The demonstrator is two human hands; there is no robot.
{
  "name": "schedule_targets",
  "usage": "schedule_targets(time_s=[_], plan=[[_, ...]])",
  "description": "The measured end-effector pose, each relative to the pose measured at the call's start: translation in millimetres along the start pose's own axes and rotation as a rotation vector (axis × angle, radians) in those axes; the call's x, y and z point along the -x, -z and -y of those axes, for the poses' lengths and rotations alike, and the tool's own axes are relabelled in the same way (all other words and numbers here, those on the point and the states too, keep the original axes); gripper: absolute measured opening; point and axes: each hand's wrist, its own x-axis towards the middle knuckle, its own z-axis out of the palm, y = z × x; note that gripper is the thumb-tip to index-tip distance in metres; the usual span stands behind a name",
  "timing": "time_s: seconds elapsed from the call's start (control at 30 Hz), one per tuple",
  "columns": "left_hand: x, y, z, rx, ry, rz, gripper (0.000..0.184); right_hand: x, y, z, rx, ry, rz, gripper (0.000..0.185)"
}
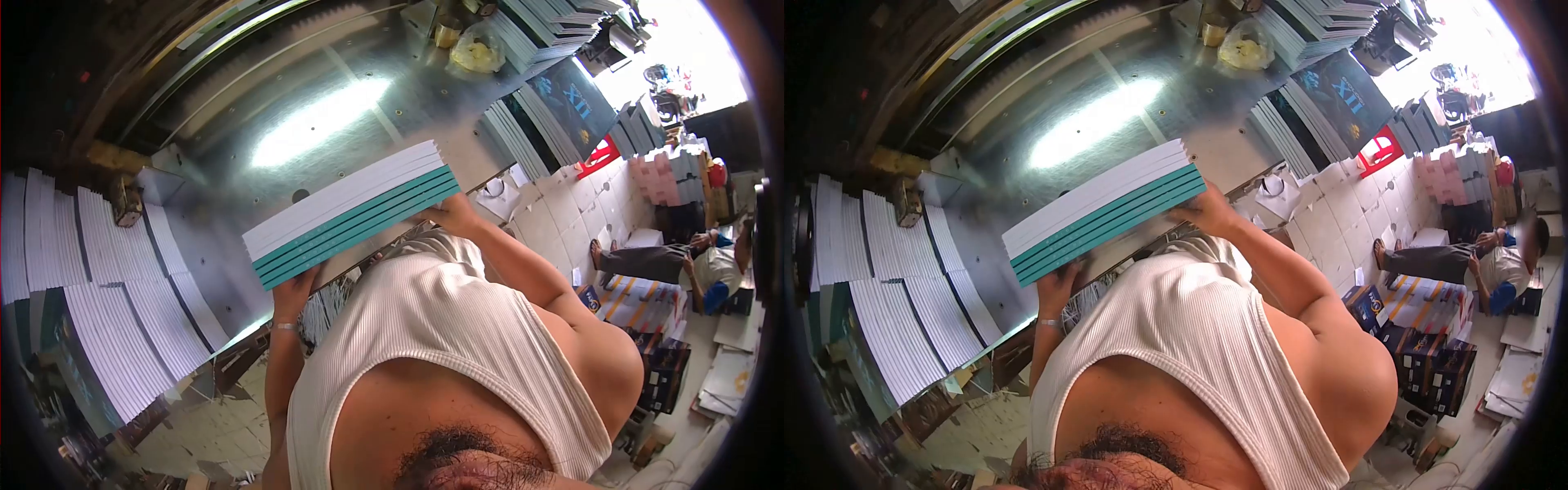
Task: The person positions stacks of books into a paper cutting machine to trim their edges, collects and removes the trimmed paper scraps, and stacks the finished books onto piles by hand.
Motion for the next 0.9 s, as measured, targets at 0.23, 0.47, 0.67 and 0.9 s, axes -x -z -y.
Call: schedule_targets(time_s=[0.23,0.47,0.67,0.9], plan=[[-9,4,-36,-0.120,0.098,0.006,0.048,-6,10,22,0.252,-0.307,-0.036,0.036],[3,1,-23,0.068,-0.028,-0.229,0.086,-16,25,-50,-0.128,-0.172,0.026,0.044],[30,-4,-34,-0.011,0.028,-0.267,0.095,-36,33,-24,0.080,-0.060,0.147,0.041],[108,42,-110,-0.281,-0.108,-0.598,0.100,-63,-3,64,-0.211,0.028,0.309,0.041]])
